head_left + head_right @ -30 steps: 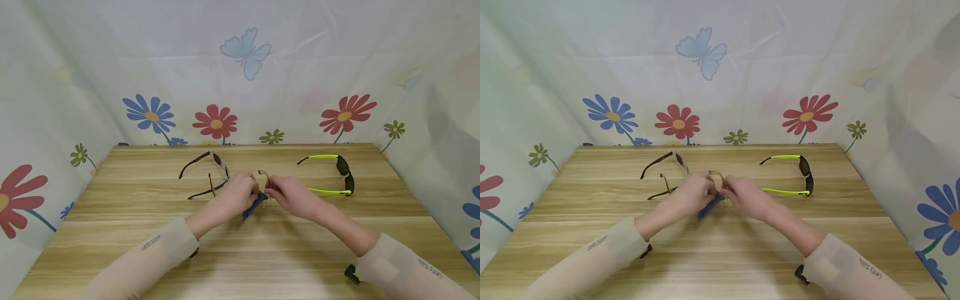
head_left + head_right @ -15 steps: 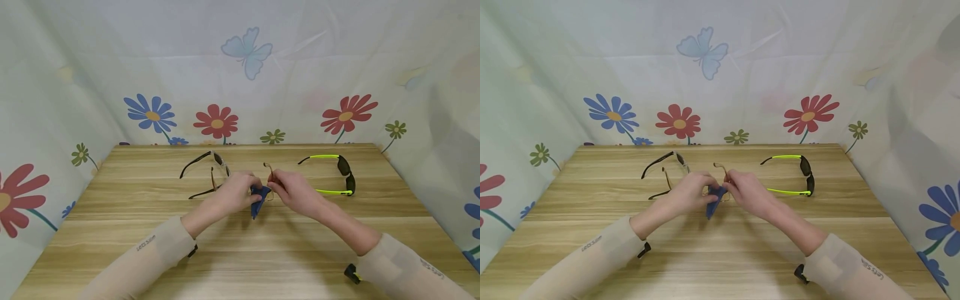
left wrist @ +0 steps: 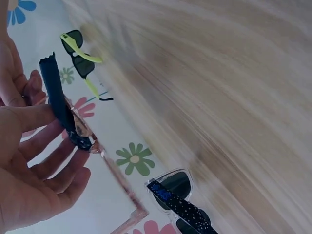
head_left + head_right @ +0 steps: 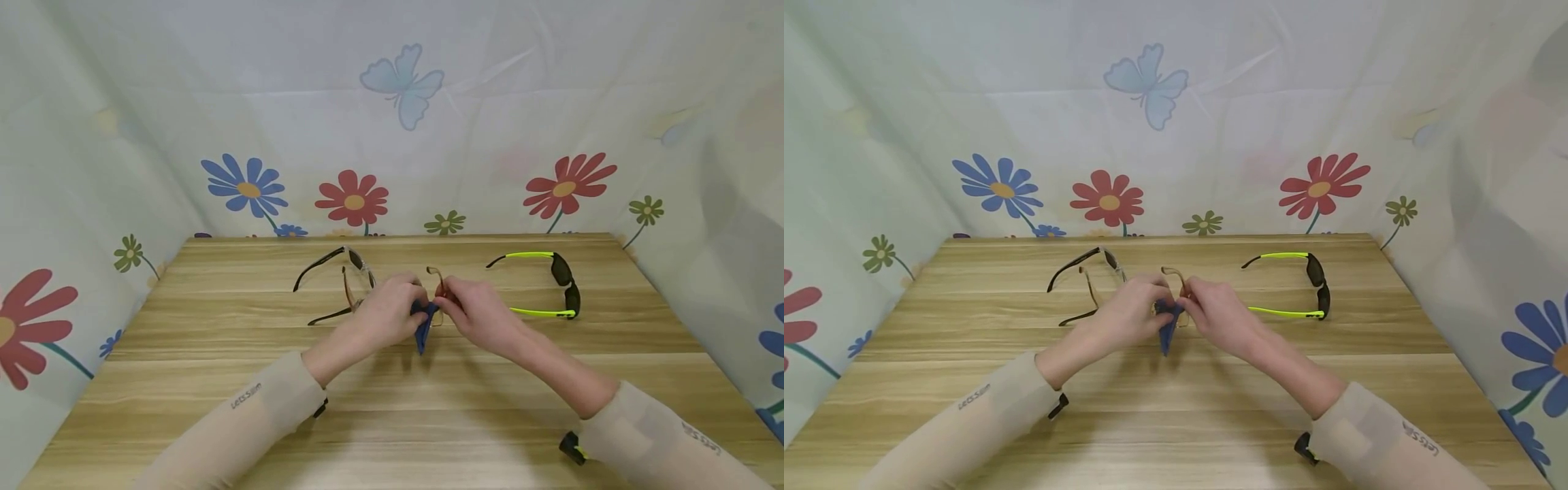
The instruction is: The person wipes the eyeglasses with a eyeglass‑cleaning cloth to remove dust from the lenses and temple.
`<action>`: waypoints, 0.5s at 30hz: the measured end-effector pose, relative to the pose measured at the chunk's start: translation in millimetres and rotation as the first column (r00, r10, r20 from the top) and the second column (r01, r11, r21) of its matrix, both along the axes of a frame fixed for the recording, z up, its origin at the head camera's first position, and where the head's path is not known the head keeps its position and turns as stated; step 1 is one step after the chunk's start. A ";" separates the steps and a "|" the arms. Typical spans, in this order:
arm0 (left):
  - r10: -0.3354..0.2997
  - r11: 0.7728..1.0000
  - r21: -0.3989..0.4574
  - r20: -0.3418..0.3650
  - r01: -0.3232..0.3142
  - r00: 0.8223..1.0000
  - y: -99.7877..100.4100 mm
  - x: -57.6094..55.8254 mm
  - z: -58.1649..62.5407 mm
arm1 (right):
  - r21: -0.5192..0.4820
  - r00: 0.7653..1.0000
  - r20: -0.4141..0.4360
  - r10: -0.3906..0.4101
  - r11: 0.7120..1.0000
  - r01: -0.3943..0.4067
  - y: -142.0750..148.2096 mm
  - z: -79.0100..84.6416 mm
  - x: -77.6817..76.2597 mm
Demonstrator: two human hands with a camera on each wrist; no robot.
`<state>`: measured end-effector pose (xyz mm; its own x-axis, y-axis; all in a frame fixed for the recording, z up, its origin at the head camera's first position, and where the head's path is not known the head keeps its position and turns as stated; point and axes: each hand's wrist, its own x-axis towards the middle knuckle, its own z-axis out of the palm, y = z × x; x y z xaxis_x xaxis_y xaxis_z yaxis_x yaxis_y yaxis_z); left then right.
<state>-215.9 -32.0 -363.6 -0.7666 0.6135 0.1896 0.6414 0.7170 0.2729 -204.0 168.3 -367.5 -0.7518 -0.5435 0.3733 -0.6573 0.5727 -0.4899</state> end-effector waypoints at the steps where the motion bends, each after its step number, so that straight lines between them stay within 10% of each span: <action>1: 0.002 1.000 -0.008 -0.001 -0.002 1.000 -0.3 -0.4 0.0 | 0.002 1.000 -0.001 -0.002 1.000 0.002 -0.3 -0.4 0.0; 15: -0.058 0.998 -0.004 0.023 0.058 0.998 -2.2 -0.7 4.7 | -0.003 0.999 -0.044 0.014 1.000 -0.014 -0.1 0.5 -1.4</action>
<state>-216.7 -34.2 -359.0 -0.7337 0.6580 0.1692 0.6756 0.6802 0.2845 -205.4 168.2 -367.0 -0.7272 -0.5524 0.4073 -0.6859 0.5619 -0.4625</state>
